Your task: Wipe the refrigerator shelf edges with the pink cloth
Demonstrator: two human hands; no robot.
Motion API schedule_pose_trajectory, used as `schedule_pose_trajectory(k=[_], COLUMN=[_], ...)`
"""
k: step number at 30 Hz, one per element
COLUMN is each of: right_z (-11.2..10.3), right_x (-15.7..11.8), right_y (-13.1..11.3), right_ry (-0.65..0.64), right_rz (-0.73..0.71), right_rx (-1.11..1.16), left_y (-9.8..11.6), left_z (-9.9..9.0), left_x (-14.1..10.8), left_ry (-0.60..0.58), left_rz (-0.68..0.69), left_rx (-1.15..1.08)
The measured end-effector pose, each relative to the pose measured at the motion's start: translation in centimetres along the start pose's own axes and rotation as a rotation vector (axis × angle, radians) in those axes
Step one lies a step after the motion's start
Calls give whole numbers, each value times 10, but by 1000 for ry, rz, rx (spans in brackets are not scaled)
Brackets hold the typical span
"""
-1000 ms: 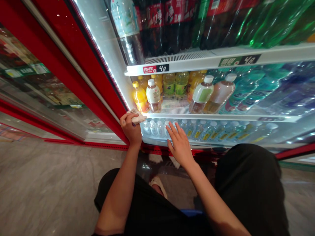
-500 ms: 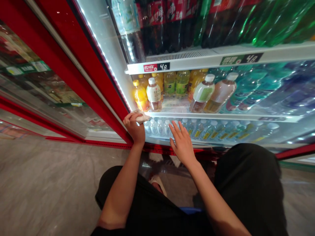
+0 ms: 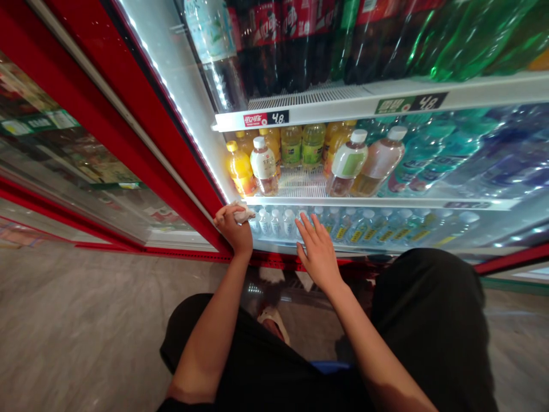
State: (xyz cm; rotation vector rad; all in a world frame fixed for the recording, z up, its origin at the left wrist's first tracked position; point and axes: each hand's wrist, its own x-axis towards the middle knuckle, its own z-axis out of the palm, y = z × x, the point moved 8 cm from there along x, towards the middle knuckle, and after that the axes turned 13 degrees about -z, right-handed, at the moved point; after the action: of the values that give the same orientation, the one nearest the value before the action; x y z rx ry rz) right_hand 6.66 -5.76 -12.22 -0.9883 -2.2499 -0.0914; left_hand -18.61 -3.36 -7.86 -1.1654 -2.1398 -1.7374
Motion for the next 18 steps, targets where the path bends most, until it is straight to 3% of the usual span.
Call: schedule_pose_trajectory(k=[4, 10, 15, 18], right_z=[-2, -1, 1, 1], right_x=[2, 1, -1, 0], right_y=[3, 4, 6, 6], right_ry=[0, -11, -28, -28], right_rz=[7, 13, 3, 5], right_rx=[-8, -22, -31, -32], left_y=[-3, 15, 11, 11], left_z=[5, 12, 5, 7], left_x=[-7, -18, -2, -8], left_ry=[-30, -119, -50, -41], left_rz=[-40, 65, 15, 9], left_rx=[7, -47, -48, -46])
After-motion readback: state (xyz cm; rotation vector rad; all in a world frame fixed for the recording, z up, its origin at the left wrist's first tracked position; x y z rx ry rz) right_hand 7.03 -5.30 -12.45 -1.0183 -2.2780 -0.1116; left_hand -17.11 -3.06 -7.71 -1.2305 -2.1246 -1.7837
